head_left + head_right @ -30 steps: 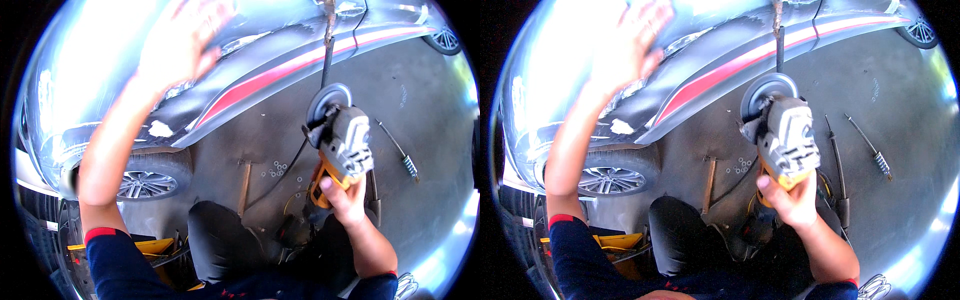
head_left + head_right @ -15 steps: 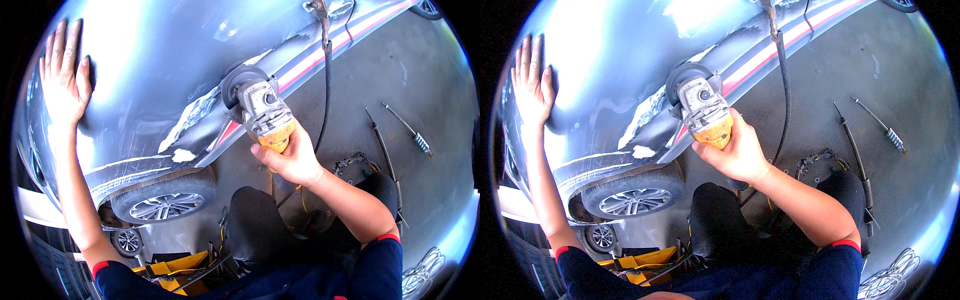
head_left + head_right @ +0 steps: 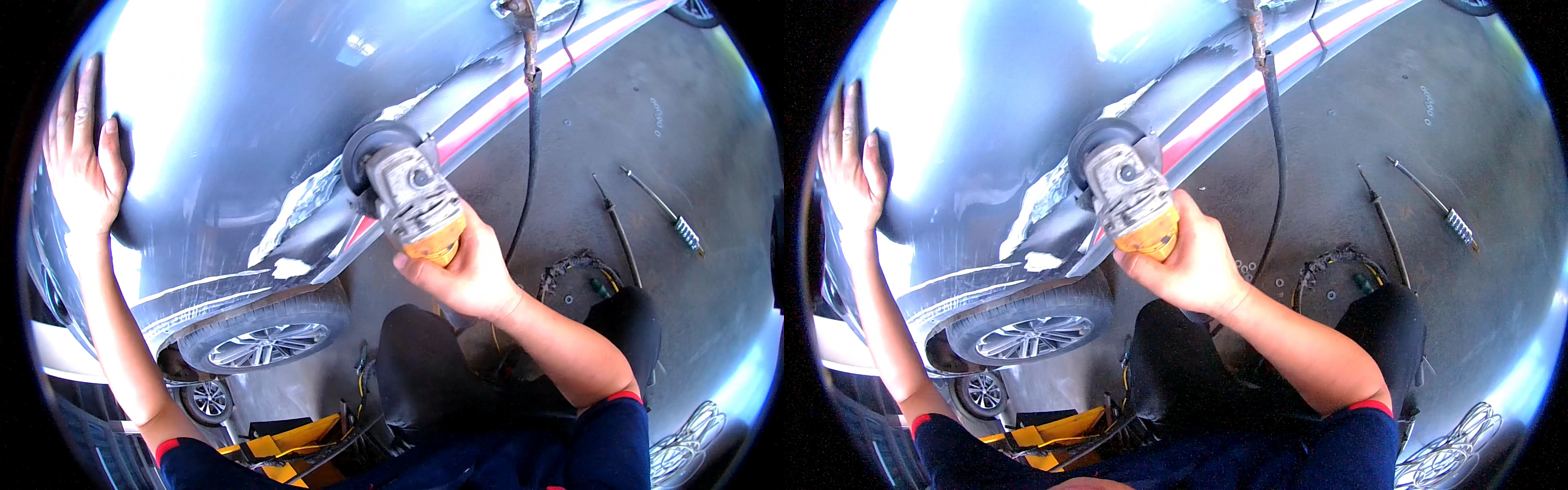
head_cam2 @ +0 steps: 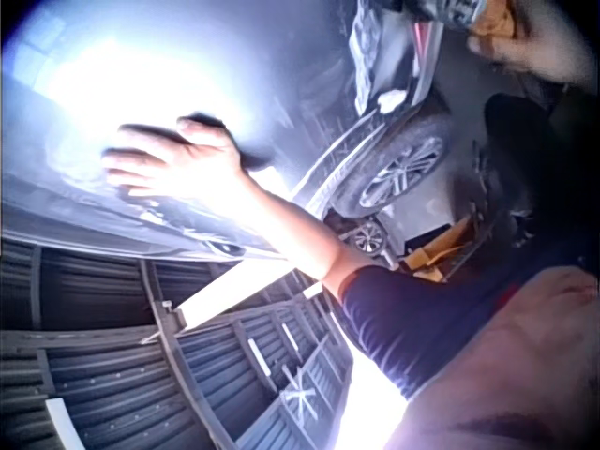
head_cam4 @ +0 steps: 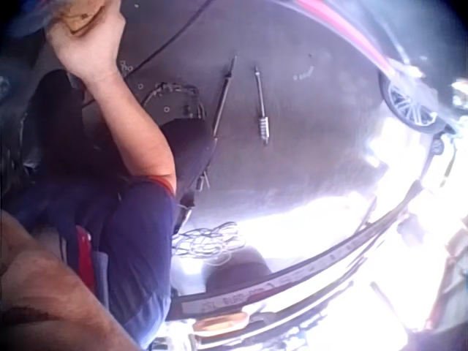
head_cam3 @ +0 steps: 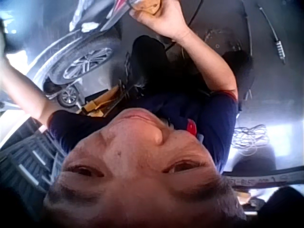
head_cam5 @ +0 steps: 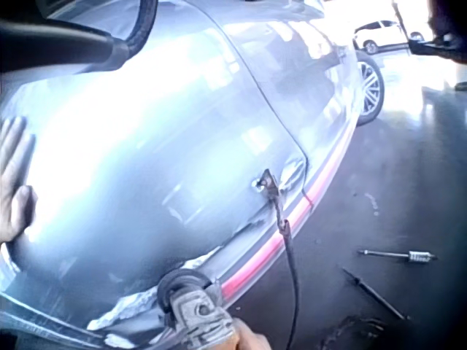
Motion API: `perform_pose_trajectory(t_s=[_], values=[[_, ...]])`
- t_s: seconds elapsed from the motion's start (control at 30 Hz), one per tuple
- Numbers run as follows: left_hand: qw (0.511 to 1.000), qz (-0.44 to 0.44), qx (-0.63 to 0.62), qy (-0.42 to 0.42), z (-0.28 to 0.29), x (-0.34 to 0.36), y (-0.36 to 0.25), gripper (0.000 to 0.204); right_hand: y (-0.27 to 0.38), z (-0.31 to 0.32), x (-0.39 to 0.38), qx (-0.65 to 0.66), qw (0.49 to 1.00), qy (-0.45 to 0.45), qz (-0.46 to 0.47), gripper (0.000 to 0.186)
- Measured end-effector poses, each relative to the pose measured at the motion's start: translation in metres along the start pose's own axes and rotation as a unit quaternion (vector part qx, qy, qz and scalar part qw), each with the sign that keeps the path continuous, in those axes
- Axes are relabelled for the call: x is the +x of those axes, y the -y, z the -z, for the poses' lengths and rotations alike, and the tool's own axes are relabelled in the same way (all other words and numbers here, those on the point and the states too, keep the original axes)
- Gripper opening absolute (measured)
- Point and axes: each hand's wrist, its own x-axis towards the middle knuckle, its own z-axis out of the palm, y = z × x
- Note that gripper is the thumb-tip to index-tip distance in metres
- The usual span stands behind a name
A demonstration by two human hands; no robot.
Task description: The person pulls a metal rod attached to rings on a car door, removes the rings by hand, strikes the metal panel with a hammer, and then uses an angle grinder on the damaged area.
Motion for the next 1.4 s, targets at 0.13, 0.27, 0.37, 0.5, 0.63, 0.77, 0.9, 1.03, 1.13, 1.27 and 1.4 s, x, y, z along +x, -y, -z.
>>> perform_pose_trajectory(t_s=[0.13,0.27,0.37,0.5,0.63,0.77,0.9,1.03,1.13,1.27,1.4], values=[[1.000,0.002,-0.008,-0.004,0.002,0.006,-0.004,0.057,0.001,-0.002,-0.001,-0.020,0.999,-0.021,-0.025,0.060],[1.000,-0.002,-0.015,-0.009,0.004,0.007,-0.004,0.058,0.006,-0.003,-0.002,0.000,1.000,-0.022,-0.021,0.059],[1.000,-0.001,-0.017,-0.014,0.003,0.007,-0.004,0.058,0.004,-0.002,-0.002,0.005,1.000,-0.018,-0.023,0.058],[1.000,0.002,-0.020,-0.016,0.005,0.008,-0.004,0.058,0.007,-0.002,-0.001,0.034,0.998,-0.020,-0.049,0.058],[1.000,0.000,-0.016,-0.012,0.004,0.006,-0.004,0.058,0.012,-0.002,-0.001,0.007,0.998,-0.009,-0.057,0.057],[0.999,0.000,-0.027,-0.023,0.003,0.011,-0.006,0.058,0.012,0.004,0.000,0.040,0.998,-0.041,-0.023,0.057],[0.999,-0.005,-0.029,-0.023,0.006,0.009,-0.003,0.059,0.009,0.003,0.000,0.038,0.998,-0.035,-0.039,0.057],[0.999,0.007,-0.031,-0.027,0.003,0.011,-0.007,0.059,0.008,0.009,0.001,0.056,0.997,-0.029,-0.040,0.058],[0.999,0.004,-0.034,-0.029,0.000,0.007,-0.010,0.060,0.009,0.007,0.000,0.051,0.997,-0.023,-0.045,0.058],[0.999,0.002,-0.028,-0.025,0.006,0.012,-0.006,0.060,0.012,0.007,0.001,0.047,0.997,-0.045,-0.048,0.060],[0.998,0.003,-0.043,-0.044,0.001,0.012,-0.012,0.060,0.010,0.004,0.003,0.020,0.999,-0.028,-0.028,0.059]])
